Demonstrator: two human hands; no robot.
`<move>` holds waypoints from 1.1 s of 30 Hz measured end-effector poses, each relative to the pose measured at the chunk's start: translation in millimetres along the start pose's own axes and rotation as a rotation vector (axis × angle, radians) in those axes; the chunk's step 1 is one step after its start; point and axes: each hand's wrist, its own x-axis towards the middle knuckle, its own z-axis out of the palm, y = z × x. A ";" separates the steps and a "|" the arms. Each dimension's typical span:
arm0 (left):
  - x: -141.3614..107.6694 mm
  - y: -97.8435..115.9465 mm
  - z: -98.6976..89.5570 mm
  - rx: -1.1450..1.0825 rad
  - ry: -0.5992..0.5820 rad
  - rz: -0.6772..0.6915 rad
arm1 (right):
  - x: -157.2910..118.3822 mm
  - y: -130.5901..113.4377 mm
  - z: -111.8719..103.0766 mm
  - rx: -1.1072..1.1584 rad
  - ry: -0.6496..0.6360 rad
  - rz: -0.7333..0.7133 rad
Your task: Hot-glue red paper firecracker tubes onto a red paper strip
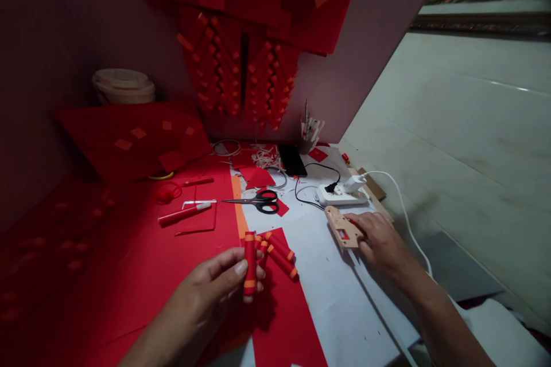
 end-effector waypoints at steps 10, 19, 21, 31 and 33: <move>-4.1 -6.1 3.1 0.058 0.089 -0.085 | -3.9 23.8 8.3 -0.046 -0.066 -0.068; -8.6 -4.2 2.6 0.129 0.051 -0.084 | -19.3 7.7 -24.0 -0.105 0.020 -0.014; -8.3 -3.6 1.8 0.238 0.072 -0.044 | -24.5 -18.5 -36.2 -0.059 0.072 -0.024; -0.4 -19.5 -1.1 0.738 0.202 0.277 | 16.2 -141.7 -13.1 0.378 0.056 -0.096; -3.0 -19.3 -0.3 0.900 0.225 0.380 | 24.0 -147.0 -8.9 0.387 0.055 -0.096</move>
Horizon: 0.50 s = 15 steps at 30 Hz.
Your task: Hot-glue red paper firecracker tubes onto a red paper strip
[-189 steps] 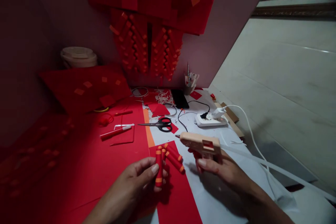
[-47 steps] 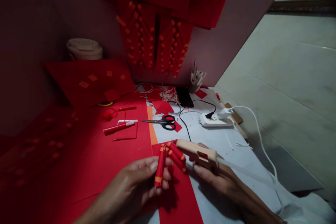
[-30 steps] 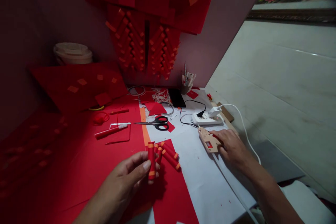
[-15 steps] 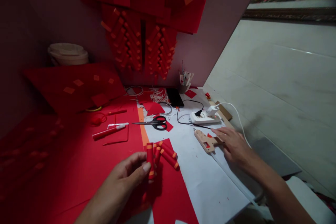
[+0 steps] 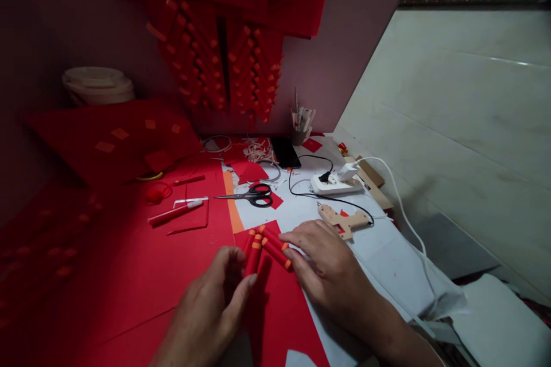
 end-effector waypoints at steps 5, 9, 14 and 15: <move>-6.8 6.3 1.4 0.197 -0.030 0.062 | 3.7 0.1 12.8 -0.013 -0.021 -0.006; -13.4 -2.6 8.0 0.345 -0.062 0.134 | 1.5 2.2 21.9 -0.013 -0.040 -0.023; -15.2 -21.2 16.5 0.647 -0.027 0.325 | -0.3 4.2 28.4 0.007 -0.047 -0.038; -14.9 -22.6 17.7 0.702 -0.008 0.364 | -0.6 4.8 29.6 0.008 -0.056 -0.037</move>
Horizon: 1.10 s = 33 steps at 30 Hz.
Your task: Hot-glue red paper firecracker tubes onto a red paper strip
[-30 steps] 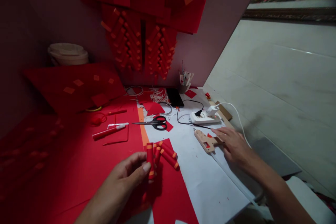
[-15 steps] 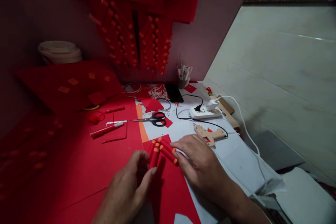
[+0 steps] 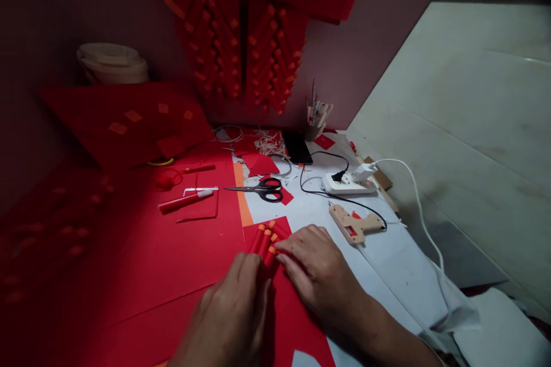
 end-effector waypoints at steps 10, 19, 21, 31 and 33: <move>4.3 3.4 4.3 0.124 0.129 0.156 | -2.1 4.7 6.1 -0.029 -0.025 -0.001; 3.1 3.4 7.1 0.099 0.068 0.136 | -4.4 4.8 8.2 -0.068 -0.074 0.004; 2.8 3.5 7.5 0.098 0.067 0.129 | -4.5 4.8 8.1 -0.070 -0.075 0.000; 4.8 3.5 6.7 0.128 0.110 0.156 | -4.4 4.5 8.9 -0.101 -0.066 -0.025; 4.7 4.2 7.1 0.148 0.118 0.147 | -5.1 4.2 9.6 -0.115 -0.058 -0.033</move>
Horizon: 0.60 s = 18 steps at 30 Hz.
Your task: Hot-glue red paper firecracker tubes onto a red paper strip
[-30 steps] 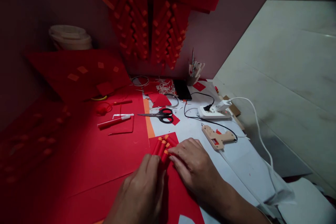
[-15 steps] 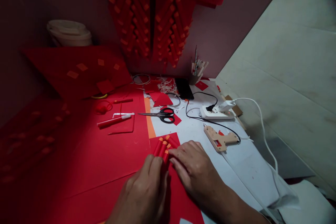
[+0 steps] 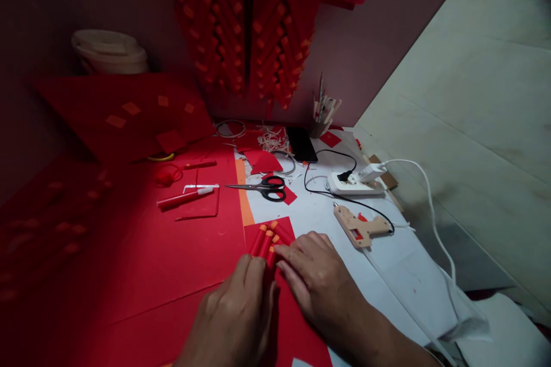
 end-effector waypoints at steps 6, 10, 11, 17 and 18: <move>2.2 1.4 -1.6 0.028 0.051 0.012 | -0.9 -1.3 1.7 -0.041 -0.010 -0.008; 3.2 1.6 -3.9 0.042 0.046 0.023 | -1.3 -2.1 2.0 -0.075 -0.031 -0.011; 3.1 1.7 -4.3 0.043 0.035 0.021 | -1.5 -2.4 2.1 -0.080 -0.039 -0.011; 2.4 1.9 -5.4 0.064 0.014 0.016 | -2.7 -3.5 3.3 -0.111 -0.041 -0.026; 2.5 2.0 -5.7 0.074 0.019 0.019 | -2.7 -3.4 3.6 -0.118 -0.034 -0.031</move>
